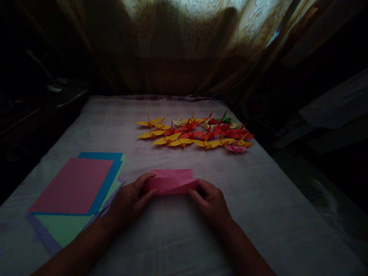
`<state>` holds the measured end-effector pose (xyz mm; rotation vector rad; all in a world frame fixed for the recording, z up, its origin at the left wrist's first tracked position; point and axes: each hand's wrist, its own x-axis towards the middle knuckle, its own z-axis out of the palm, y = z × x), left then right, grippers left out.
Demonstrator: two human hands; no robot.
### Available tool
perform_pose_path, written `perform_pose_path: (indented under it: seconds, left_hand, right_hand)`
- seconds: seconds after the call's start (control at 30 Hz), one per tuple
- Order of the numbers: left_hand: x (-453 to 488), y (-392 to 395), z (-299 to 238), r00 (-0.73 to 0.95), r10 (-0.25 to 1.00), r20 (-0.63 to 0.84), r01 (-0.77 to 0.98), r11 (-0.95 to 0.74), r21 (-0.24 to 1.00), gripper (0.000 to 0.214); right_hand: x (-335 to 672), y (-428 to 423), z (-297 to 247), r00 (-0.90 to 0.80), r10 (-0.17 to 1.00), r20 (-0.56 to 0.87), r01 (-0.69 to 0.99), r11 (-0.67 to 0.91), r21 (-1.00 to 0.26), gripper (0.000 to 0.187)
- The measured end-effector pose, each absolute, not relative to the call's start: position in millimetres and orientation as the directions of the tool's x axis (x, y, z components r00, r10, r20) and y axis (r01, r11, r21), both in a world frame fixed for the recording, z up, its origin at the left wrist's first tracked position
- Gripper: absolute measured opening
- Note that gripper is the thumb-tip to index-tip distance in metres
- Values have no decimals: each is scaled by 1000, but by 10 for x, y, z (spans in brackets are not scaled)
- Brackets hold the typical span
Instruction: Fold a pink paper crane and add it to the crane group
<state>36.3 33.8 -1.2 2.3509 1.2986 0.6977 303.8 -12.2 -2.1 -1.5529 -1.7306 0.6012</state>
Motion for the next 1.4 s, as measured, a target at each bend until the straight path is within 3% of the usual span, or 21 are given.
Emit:
perform_pose_path:
  seconds: [0.1,0.2,0.3,0.4,0.63,0.83,0.97,1.13,1.4]
  left_hand:
    - [398,345,-19,424,838,344,693,-544,473,50]
    - [447,311,-4,535,705,464,670,-690,275,43]
    - [508,251,-26,732,557,393,547,-824,148,42]
    - [553,202,-78,846,485,220,458,-873,164,57]
    - [570,199,-64,842,539,0,525,-821,225,69]
    - [586,207,-33,839,543,-38,535,-809,245,68]
    - [583,201,-53,841,540,-18,529,-815,237,68]
    - [573,197,-103,837,545,38,524,-820,229,66]
    - [569,220,-90,844,535,33,515,-828,222,65]
  right_hand:
    - [2930,-59,-63,187,966,180,655,14,-755,31]
    - [2877,-17,-98,230,952,203,726,-29,-687,49]
    - [2866,3,-101,212,951,224,785,-29,-618,56]
    - [2872,8,-97,162,953,257,841,2,-540,54]
    - [2853,3,-139,52,948,314,927,71,-368,44]
    - [2841,-23,-126,-8,930,368,946,126,-298,28]
    - [2821,-45,-124,-150,903,404,947,248,-205,30]
    - [2774,-69,-154,-374,899,226,886,419,-199,47]
    - [2970,-157,-60,-299,954,6,933,294,-207,64]
